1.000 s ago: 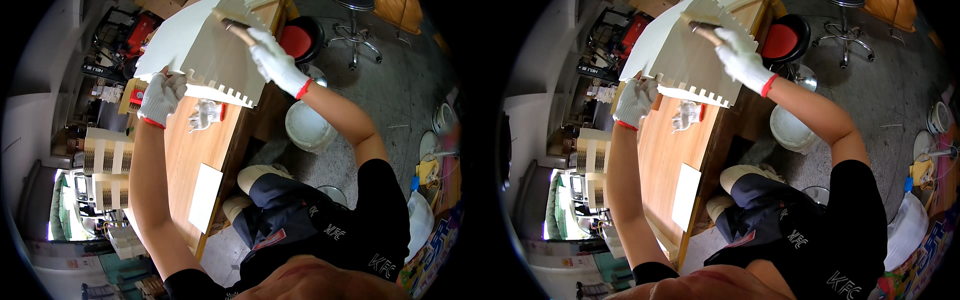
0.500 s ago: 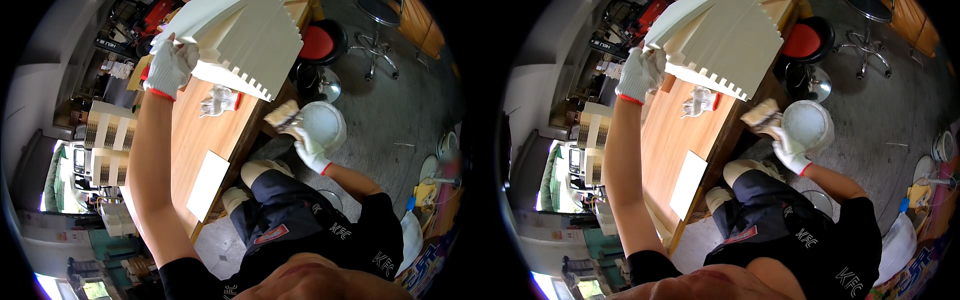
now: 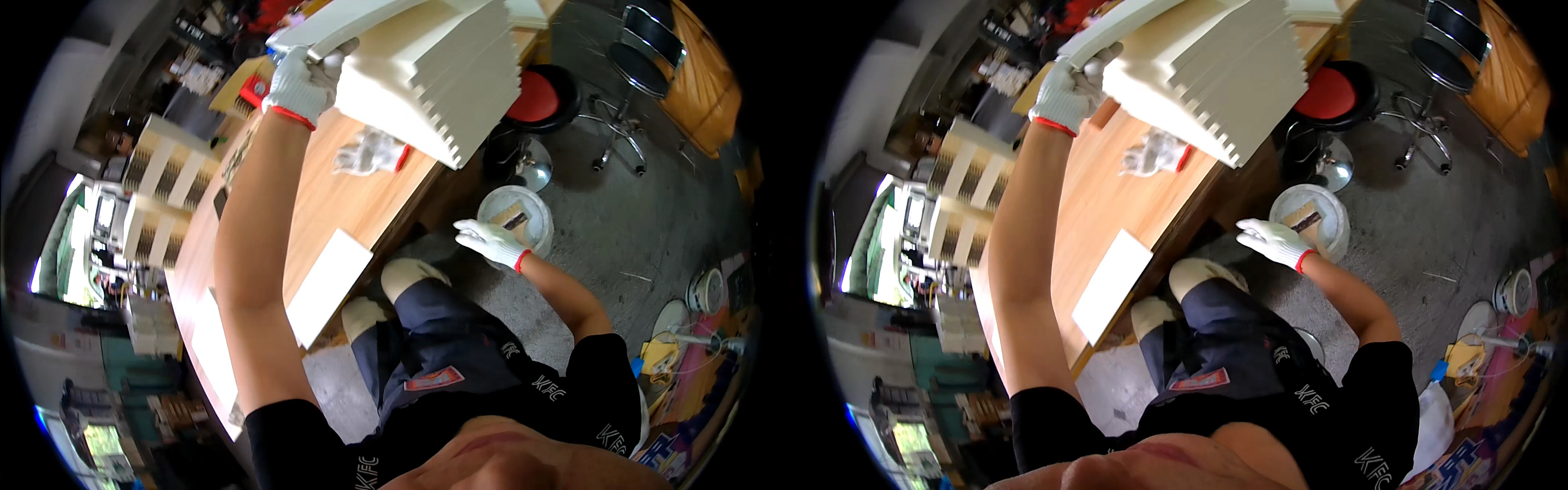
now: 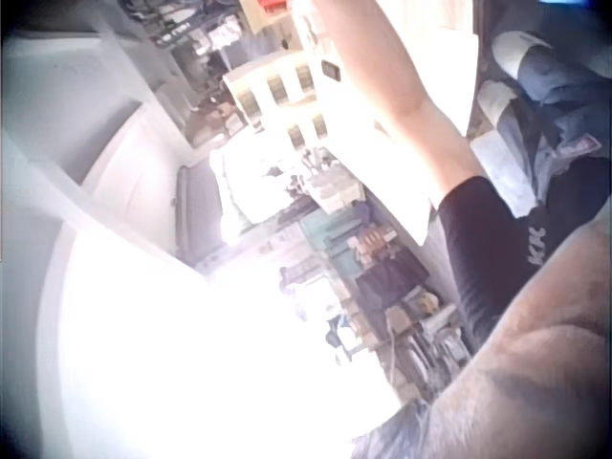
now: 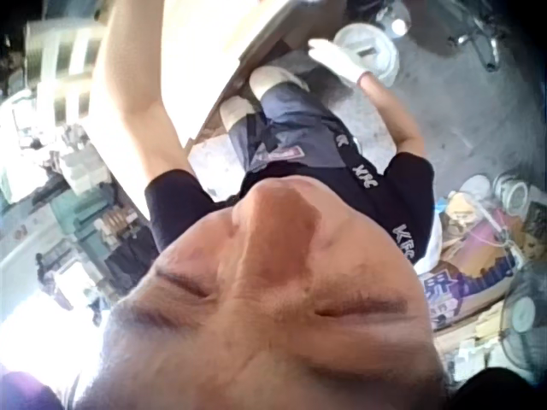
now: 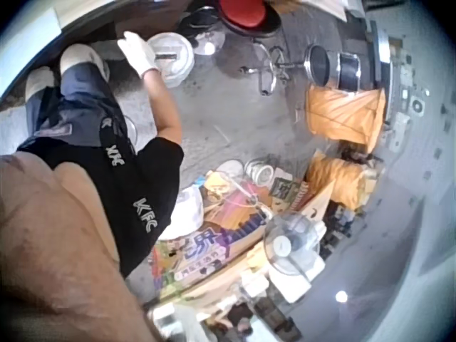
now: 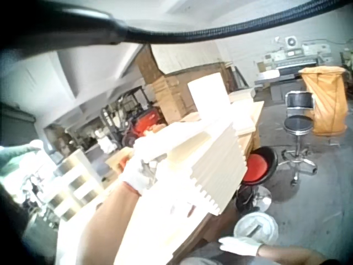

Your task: The person picks up a white board from a stack, places it on a table, applies a long adhesive strip along one edge by hand, and places the labeled board onto another stack.

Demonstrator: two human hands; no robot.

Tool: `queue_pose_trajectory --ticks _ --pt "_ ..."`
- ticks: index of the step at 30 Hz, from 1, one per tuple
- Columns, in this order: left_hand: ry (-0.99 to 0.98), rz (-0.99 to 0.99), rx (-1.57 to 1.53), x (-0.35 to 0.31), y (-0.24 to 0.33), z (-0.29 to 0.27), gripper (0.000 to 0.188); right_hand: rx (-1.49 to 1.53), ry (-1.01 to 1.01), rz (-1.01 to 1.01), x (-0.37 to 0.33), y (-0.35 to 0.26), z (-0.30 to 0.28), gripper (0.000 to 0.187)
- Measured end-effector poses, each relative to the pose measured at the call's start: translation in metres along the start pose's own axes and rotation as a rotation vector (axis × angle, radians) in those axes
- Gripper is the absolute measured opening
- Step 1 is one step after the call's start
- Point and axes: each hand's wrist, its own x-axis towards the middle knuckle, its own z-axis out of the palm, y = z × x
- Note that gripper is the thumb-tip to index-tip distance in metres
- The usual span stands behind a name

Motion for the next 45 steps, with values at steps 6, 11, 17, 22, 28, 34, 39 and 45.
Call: queue_pose_trajectory --ticks 6,11,17,22,28,34,39,45 --pt "0.036 -0.053 0.009 -0.14 0.04 -0.164 0.032 0.624 -0.25 -0.09 0.042 -0.122 0.016 0.046" --pt "0.094 0.038 0.292 -0.309 0.026 -0.306 0.046 1.053 -0.392 0.027 0.144 -0.175 0.016 0.065" --pt "0.889 -0.196 0.634 -0.382 -0.053 -0.272 0.053 -0.289 -0.557 -0.2 0.222 -0.194 0.093 0.048" --pt "0.822 0.067 0.452 -0.382 -0.084 -0.311 0.054 -0.27 -0.615 0.087 0.248 -0.182 0.114 0.052" --pt "1.046 -0.157 0.833 -0.368 -0.075 -0.274 0.052 -0.369 -0.368 -0.023 0.227 -0.181 0.126 0.056" --pt "1.137 0.133 1.864 -0.414 -0.133 -0.269 0.071 -0.633 -0.051 -0.252 0.189 -0.166 0.106 0.068" --pt "1.037 0.202 1.868 -0.42 -0.144 -0.265 0.052 -0.935 -0.032 -0.549 0.14 -0.145 0.108 0.065" --pt "0.947 0.256 1.868 -0.419 -0.139 -0.266 0.039 -0.854 -0.019 -0.616 0.139 -0.134 0.115 0.076"
